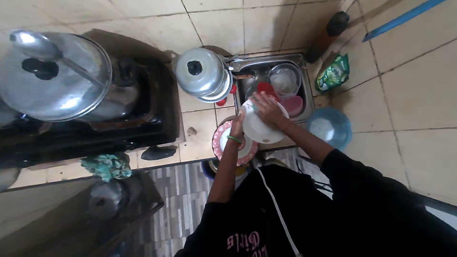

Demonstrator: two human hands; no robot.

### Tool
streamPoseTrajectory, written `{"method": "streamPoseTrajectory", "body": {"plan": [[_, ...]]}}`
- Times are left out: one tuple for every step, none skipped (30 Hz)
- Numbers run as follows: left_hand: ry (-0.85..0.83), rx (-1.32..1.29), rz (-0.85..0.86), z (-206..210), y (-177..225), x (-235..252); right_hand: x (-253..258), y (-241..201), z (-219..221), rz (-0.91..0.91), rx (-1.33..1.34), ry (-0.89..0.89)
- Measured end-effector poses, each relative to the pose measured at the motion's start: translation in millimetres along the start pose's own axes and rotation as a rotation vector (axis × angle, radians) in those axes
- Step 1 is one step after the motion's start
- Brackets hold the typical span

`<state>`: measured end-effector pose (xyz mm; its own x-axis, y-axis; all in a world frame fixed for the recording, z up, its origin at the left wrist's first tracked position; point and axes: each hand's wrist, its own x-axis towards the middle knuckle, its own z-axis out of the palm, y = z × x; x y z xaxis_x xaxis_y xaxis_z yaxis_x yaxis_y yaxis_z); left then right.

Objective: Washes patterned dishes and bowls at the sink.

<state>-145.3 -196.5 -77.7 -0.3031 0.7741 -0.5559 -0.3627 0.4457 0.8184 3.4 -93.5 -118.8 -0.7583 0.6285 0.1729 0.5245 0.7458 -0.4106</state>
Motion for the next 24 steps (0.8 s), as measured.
{"method": "streamPoseTrajectory", "body": {"plan": [[0.042, -0.019, 0.026, 3, -2, 3, 0, 2, 0, 0.131, -0.008, 0.032], [0.071, -0.038, 0.049, 7, -4, 5, 0, -3, 1, 0.258, -0.005, 0.021], [0.081, -0.047, 0.071, 11, -6, 6, 0, -13, 4, 0.337, 0.013, -0.001], [0.082, -0.045, 0.086, 16, -8, 8, 0, -25, 5, 0.362, 0.071, -0.037], [0.088, -0.033, 0.091, 19, -9, 10, -1, -38, 4, 0.323, 0.171, -0.076], [0.099, -0.020, 0.071, 19, -9, 11, -2, -49, 1, 0.244, 0.295, -0.141], [0.126, -0.011, 0.042, 18, -9, 13, -2, -59, -10, 0.210, 0.451, -0.265], [0.155, -0.012, 0.010, 14, -9, 16, -3, -63, -24, 0.185, 0.565, -0.401], [0.154, -0.032, -0.024, 7, -7, 20, -6, -61, -36, 0.145, 0.576, -0.527], [0.130, -0.065, -0.055, -2, -2, 22, -10, -56, -47, 0.077, 0.524, -0.622], [0.107, -0.075, -0.084, -9, 4, 23, -14, -49, -57, -0.019, 0.429, -0.666], [0.068, -0.076, -0.114, -17, 9, 25, -17, -43, -68, -0.120, 0.321, -0.659], [0.007, -0.077, -0.142, -25, 12, 28, -18, -35, -78, -0.212, 0.224, -0.613], [-0.055, -0.097, -0.171, -30, 17, 31, -15, -30, -88, -0.294, 0.166, -0.535], [-0.103, -0.131, -0.194, -31, 24, 33, -11, -24, -95, -0.370, 0.144, -0.426], [-0.133, -0.182, -0.209, -30, 29, 35, -5, -20, -99, -0.417, 0.162, -0.328], [-0.146, -0.263, -0.223, -26, 34, 37, 6, -20, -106, -0.391, 0.185, -0.347], [-0.150, -0.356, -0.229, -21, 35, 40, 22, -21, -116, -0.331, 0.243, -0.414], [-0.167, -0.450, -0.224, -15, 35, 44, 38, -20, -128, -0.254, 0.336, -0.466], [-0.191, -0.501, -0.195, -7, 33, 47, 51, -18, -138, -0.134, 0.471, -0.471], [-0.218, -0.518, -0.162, 0, 29, 51, 60, -13, -147, 0.018, 0.598, -0.445], [-0.233, -0.491, -0.121, 7, 26, 54, 64, -6, -151, 0.145, 0.721, -0.376], [-0.234, -0.438, -0.074, 12, 21, 56, 66, 2, -153, 0.262, 0.840, -0.294], [-0.228, -0.402, -0.027, 13, 15, 57, 65, 9, -151, 0.359, 0.961, -0.205]]}}
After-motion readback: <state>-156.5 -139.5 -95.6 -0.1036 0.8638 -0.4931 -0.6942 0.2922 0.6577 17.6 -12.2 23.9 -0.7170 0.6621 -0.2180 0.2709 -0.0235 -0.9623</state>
